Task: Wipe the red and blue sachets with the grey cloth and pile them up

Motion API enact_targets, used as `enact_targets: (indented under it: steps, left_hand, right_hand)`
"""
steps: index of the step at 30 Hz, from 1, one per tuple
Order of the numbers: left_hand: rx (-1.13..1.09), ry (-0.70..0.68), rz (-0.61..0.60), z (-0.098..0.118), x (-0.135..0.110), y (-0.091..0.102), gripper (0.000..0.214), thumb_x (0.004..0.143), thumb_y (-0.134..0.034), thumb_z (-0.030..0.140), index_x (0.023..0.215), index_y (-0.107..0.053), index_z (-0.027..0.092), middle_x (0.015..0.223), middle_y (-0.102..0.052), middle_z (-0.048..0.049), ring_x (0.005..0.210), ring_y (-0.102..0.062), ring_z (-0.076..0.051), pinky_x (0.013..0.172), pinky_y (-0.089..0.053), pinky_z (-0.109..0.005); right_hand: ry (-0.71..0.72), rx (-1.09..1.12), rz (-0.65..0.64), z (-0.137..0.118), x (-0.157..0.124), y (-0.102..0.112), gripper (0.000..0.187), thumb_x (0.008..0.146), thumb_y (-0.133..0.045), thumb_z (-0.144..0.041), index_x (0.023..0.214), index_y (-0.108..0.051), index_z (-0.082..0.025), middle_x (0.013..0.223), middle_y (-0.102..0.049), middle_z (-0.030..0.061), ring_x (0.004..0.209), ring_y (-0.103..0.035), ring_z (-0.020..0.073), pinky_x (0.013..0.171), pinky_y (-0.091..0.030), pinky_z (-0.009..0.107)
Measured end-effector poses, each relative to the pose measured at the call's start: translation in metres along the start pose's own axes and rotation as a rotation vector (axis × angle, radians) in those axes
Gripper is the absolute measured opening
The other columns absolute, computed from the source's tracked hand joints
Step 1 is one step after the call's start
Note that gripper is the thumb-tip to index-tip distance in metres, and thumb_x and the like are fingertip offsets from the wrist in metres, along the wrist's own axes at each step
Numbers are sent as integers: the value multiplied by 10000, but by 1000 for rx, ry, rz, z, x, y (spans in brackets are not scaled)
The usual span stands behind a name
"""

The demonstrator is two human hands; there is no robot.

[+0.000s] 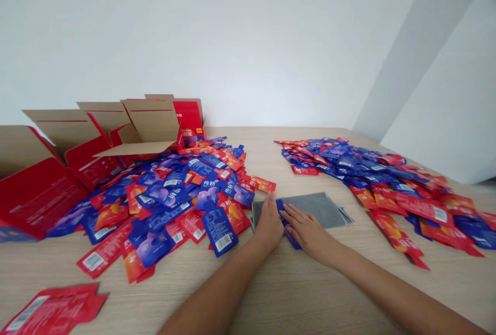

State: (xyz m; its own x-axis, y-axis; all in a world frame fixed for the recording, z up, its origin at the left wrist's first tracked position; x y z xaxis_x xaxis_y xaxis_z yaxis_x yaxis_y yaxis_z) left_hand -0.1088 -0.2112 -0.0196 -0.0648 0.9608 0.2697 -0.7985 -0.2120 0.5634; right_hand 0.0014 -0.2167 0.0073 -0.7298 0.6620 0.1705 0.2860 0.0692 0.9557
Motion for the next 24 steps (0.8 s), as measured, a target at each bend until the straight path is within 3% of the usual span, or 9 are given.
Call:
enact_targets:
  steps: [4,8,11,14,18,21,24]
  left_hand:
    - [16,-22,-36,1,0,-1,728,679,-348,-4,1392,-237,89,1447,-278,-156,1350,-217,-244,1112,-198,-467]
    - [60,-29,-72,5,0,0,740,657,-342,-28,1384,-262,83,1445,-281,-157,1346,-228,-248,1117,-202,-448]
    - [84,-15,-77,7,0,1,712,653,-332,-38,1361,-290,26,1435,-285,-190,1342,-240,-245,1117,-216,-413]
    - [78,-7,-66,8,0,2,712,641,-334,-46,1351,-297,3,1426,-290,-209,1338,-248,-247,1115,-221,-411]
    - [34,-14,-37,6,0,3,754,632,-340,-45,1376,-263,57,1438,-289,-171,1342,-241,-236,1114,-214,-434]
    - [36,-6,-34,4,0,3,722,653,-333,-31,1369,-261,37,1436,-286,-181,1345,-233,-230,1114,-212,-416]
    - [32,-4,-33,2,0,1,713,653,-334,-29,1361,-272,25,1431,-291,-192,1340,-244,-230,1114,-210,-414]
  right_hand:
    - [-78,-53,44,30,-2,-12,432,914,-304,-316,1314,-442,-225,1411,-373,92,1298,-323,218,999,-317,477]
    - [-153,-152,122,68,-4,0,409,893,-351,-337,1261,-505,-249,1386,-418,87,1244,-394,247,936,-393,464]
    - [-158,-206,171,81,-4,13,381,868,-392,-325,1190,-574,-237,1300,-502,96,1133,-476,267,935,-405,458]
    - [-180,-207,269,71,-4,34,400,835,-396,-257,1197,-565,-241,1221,-539,95,1077,-490,275,938,-407,462]
    - [-49,-107,335,21,-1,53,446,854,-378,-261,1292,-461,-232,1274,-498,93,1156,-443,259,980,-375,459]
    - [27,-54,274,-6,1,43,436,894,-346,-290,1310,-435,-191,1293,-502,109,1193,-439,225,998,-366,430]
    - [-14,-124,186,-5,2,16,430,891,-335,-258,1276,-479,-130,1316,-487,152,1221,-427,242,972,-386,433]
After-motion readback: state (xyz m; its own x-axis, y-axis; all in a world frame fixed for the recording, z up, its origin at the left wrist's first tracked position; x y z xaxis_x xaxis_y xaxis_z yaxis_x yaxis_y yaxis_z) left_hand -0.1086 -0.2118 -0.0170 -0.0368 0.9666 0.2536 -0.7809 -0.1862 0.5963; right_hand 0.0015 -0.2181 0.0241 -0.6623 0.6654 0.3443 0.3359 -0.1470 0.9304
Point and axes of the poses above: each hand's wrist, its own x-axis towards the middle knuckle, its own y-axis out of the back of the hand, z = x × y, the point moved 6 cm from there along x, towards the middle knuckle
